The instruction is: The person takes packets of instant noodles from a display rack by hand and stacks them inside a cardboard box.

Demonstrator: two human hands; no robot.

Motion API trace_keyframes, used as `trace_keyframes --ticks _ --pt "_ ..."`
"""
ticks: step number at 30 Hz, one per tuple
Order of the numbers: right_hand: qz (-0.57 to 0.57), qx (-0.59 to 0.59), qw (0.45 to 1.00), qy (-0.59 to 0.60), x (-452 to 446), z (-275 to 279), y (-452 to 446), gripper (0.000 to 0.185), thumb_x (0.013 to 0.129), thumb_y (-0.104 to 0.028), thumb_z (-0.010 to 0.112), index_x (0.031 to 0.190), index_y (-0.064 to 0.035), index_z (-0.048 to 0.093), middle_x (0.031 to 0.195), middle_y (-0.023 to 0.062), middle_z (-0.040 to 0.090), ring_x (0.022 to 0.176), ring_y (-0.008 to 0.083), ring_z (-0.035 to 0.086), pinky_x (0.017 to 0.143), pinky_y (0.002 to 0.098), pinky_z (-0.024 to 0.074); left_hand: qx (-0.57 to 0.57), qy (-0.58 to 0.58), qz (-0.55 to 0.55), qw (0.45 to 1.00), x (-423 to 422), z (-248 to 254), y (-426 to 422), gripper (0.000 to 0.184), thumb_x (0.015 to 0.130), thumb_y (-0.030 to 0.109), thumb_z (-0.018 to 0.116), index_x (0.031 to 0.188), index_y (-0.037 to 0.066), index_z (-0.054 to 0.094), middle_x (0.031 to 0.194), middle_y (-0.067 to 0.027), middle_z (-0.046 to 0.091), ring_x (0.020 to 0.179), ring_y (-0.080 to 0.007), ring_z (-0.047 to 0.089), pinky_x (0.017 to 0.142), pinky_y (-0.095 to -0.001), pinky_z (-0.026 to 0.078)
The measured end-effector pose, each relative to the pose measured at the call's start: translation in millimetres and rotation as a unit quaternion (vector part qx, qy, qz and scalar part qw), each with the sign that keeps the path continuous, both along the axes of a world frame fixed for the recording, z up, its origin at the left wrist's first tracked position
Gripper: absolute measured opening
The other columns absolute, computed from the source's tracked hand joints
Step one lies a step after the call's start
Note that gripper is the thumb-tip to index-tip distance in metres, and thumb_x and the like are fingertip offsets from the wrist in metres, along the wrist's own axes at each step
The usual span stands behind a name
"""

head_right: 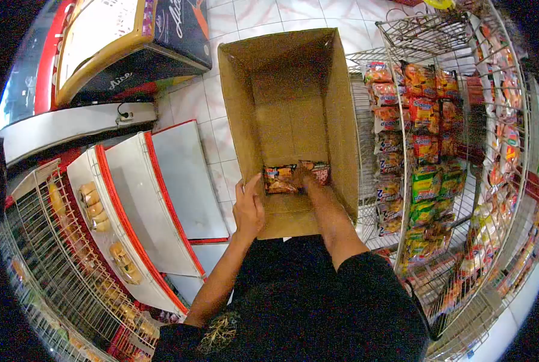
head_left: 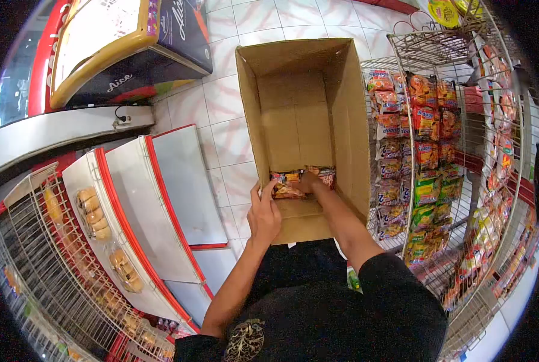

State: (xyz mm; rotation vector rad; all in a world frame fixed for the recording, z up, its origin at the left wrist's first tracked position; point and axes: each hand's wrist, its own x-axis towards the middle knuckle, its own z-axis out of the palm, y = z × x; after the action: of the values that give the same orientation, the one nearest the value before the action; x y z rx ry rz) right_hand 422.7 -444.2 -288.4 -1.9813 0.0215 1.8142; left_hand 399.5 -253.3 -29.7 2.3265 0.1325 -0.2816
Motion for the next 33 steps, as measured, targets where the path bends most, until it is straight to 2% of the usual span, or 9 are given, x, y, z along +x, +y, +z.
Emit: trace_keyframes --ticks 4,7,12,15,19,23,27,29,33 --pt "-0.169 0.133 0.975 -0.046 -1 40 -22 0.113 0.068 -0.071 0.066 0.142 0.0037 0.026 0.135 0.0274 0.044 0.122 0.0355 0.048 0.098 0.0425 0.0425 -0.005 0.003 -0.004 1.0 1 -1 -1 0.055 0.081 -0.005 0.048 0.13 0.018 0.049 0.122 -0.0255 0.045 0.082 -0.0411 0.061 0.067 -0.0452 0.052" --pt "-0.01 0.06 0.933 -0.355 13 73 -2 0.105 0.07 -0.063 0.069 0.144 -0.0023 0.026 0.136 0.0253 0.044 0.124 0.0352 0.046 0.099 0.0428 0.0421 -0.006 -0.004 -0.002 1.0 1 0 0 0.052 0.084 -0.003 0.045 0.132 0.019 0.048 0.118 -0.0239 0.046 0.08 -0.038 0.06 0.068 -0.0457 0.052" --pt "0.222 -0.053 0.95 -0.211 27 87 33 0.093 0.072 -0.053 0.07 0.143 -0.0074 0.03 0.136 0.0221 0.046 0.123 0.0346 0.047 0.099 0.0428 0.0422 -0.008 0.003 -0.021 1.0 3 3 0 0.057 0.082 -0.002 0.047 0.135 0.018 0.044 0.125 -0.0254 0.044 0.091 -0.0426 0.06 0.072 -0.0436 0.052" --pt "0.119 -0.033 0.946 -0.299 -2 42 25 0.071 0.077 -0.045 0.067 0.132 -0.0047 0.046 0.127 0.0224 0.053 0.117 0.0359 0.052 0.094 0.0448 0.0449 -0.025 0.007 -0.036 0.999 3 9 5 0.057 0.086 0.002 0.046 0.14 0.017 0.036 0.126 -0.025 0.044 0.099 -0.0419 0.057 0.081 -0.0446 0.051" --pt "0.055 -0.013 0.986 -0.155 8 127 23 0.052 0.082 -0.039 0.062 0.118 -0.0021 0.057 0.114 0.0242 0.06 0.107 0.0379 0.057 0.087 0.0464 0.0471 -0.031 -0.069 -0.08 0.994 1 1 13 0.063 0.087 0.005 0.05 0.145 0.012 0.026 0.137 -0.0253 0.037 0.118 -0.0406 0.048 0.097 -0.0419 0.044" --pt "-0.266 0.155 0.912 -0.272 -17 226 5 0.044 0.089 -0.034 0.055 0.115 0.0004 0.059 0.1 0.0251 0.063 0.093 0.0401 0.061 0.08 0.0465 0.0483 -0.157 -0.003 -0.074 0.985 3 -29 39 0.07 0.084 0.008 0.058 0.144 0.006 0.023 0.145 -0.0196 0.031 0.134 -0.033 0.032 0.108 -0.0417 0.031" --pt "-0.287 0.084 0.836 -0.459 -58 276 -17 0.039 0.091 -0.03 0.056 0.118 -0.0019 0.057 0.099 0.0201 0.064 0.092 0.035 0.062 0.08 0.0441 0.0491 -0.071 -0.028 -0.056 0.996 20 -3 45 0.071 0.081 0.011 0.063 0.14 -0.006 0.026 0.145 -0.0246 0.024 0.136 -0.0363 0.023 0.111 -0.0446 0.021" --pt "-0.349 0.076 0.812 -0.462 -87 317 -31 0.038 0.093 -0.029 0.055 0.121 -0.0035 0.055 0.098 0.0163 0.064 0.091 0.0314 0.062 0.081 0.0428 0.0496 0.065 -0.187 -0.088 0.976 25 -19 49 0.06 0.086 0.023 0.061 0.137 0.002 0.036 0.14 -0.0193 0.032 0.124 -0.0332 0.036 0.105 -0.0437 0.032" --pt "-0.473 0.026 0.738 -0.48 -157 344 -55 0.033 0.096 -0.029 0.052 0.118 -0.0043 0.058 0.105 0.015 0.064 0.095 0.0286 0.062 0.079 0.0426 0.0494 0.004 -0.264 -0.125 0.956 56 6 16 0.036 0.093 0.03 0.054 0.115 0.002 0.05 0.127 -0.0176 0.04 0.116 -0.0322 0.04 0.099 -0.0459 0.036"
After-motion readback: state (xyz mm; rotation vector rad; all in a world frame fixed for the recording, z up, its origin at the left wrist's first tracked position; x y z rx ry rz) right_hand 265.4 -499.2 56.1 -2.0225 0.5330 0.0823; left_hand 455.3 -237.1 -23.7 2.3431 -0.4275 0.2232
